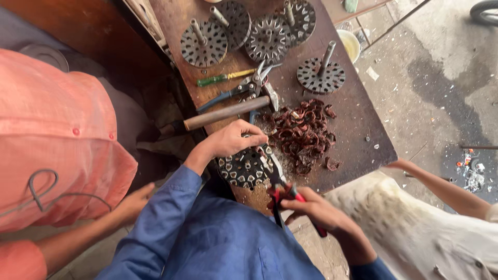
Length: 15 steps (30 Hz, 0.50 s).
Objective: The person uses pliers to strip copper wire from a circular electrical component, likely a motor stator. They work alongside another person who is also repairing similar components using a screwdriver and hammer. The stripped copper wire is accumulated on the workbench.
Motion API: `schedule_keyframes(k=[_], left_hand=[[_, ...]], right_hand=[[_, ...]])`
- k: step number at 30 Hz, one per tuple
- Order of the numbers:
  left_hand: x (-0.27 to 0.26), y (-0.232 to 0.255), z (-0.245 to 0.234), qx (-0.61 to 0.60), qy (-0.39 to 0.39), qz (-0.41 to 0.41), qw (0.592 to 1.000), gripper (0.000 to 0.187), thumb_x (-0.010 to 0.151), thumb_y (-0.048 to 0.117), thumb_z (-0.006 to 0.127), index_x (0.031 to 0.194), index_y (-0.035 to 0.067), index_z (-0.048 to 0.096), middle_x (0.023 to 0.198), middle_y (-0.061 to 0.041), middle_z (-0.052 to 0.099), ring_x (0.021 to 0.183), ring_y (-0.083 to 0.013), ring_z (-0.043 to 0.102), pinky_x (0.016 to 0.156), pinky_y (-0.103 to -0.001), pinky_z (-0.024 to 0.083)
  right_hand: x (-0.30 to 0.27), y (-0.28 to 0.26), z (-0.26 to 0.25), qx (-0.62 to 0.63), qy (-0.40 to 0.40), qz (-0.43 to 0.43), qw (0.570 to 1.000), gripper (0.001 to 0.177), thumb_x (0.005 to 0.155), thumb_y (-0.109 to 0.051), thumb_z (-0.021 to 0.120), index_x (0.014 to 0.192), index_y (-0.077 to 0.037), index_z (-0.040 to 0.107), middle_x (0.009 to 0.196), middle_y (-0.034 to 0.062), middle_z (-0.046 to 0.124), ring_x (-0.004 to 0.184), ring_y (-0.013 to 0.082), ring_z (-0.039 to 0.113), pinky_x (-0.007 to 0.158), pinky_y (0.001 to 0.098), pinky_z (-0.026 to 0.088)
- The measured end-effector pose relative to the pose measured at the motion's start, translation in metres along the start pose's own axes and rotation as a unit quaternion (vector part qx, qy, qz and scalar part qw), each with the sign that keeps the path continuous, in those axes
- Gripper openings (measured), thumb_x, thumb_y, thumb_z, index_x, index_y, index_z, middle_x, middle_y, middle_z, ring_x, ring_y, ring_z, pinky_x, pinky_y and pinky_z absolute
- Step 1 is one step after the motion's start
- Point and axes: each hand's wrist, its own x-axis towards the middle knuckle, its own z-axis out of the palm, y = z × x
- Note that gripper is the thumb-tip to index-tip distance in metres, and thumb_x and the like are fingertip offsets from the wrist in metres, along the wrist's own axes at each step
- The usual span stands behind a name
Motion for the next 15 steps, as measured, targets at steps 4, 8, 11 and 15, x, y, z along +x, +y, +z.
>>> schedule_keyframes(k=[4,8,11,15], left_hand=[[-0.004,-0.006,0.007,-0.018,-0.013,-0.037,0.999,0.043,0.094,0.042,0.068,0.105,0.002,0.078,0.09,-0.005,0.079,0.085,-0.0109,0.068,0.078,-0.03,0.054],[0.0,-0.007,0.007,-0.019,-0.015,-0.008,1.0,0.044,0.094,0.042,0.067,0.104,0.001,0.078,0.09,-0.004,0.078,0.085,-0.009,0.068,0.078,-0.029,0.054],[0.001,-0.008,0.007,-0.026,-0.007,-0.032,0.999,0.045,0.094,0.043,0.068,0.1,0.0,0.078,0.084,-0.004,0.077,0.079,-0.0089,0.064,0.073,-0.03,0.053],[0.002,-0.012,0.008,-0.016,-0.01,0.0,1.0,0.049,0.096,0.046,0.067,0.091,-0.002,0.077,0.077,-0.004,0.075,0.076,-0.0082,0.062,0.073,-0.03,0.052]], right_hand=[[0.001,-0.004,-0.003,0.038,-0.042,0.017,0.998,0.05,0.094,-0.023,0.061,0.139,-0.002,0.057,0.12,0.014,0.074,0.108,0.0232,0.072,0.079,0.0384,0.061],[0.004,-0.011,-0.007,0.08,-0.069,0.055,0.993,0.05,0.094,-0.025,0.06,0.138,-0.002,0.057,0.115,0.0146,0.075,0.105,0.0239,0.073,0.075,0.0397,0.062],[0.003,-0.014,-0.011,0.13,-0.077,0.073,0.986,0.05,0.093,-0.026,0.059,0.137,-0.003,0.056,0.113,0.0159,0.076,0.102,0.0264,0.075,0.07,0.0384,0.061],[0.002,-0.011,-0.007,0.171,-0.119,0.053,0.977,0.047,0.098,-0.032,0.056,0.133,0.0,0.057,0.108,0.0198,0.077,0.099,0.0268,0.076,0.065,0.035,0.06]])
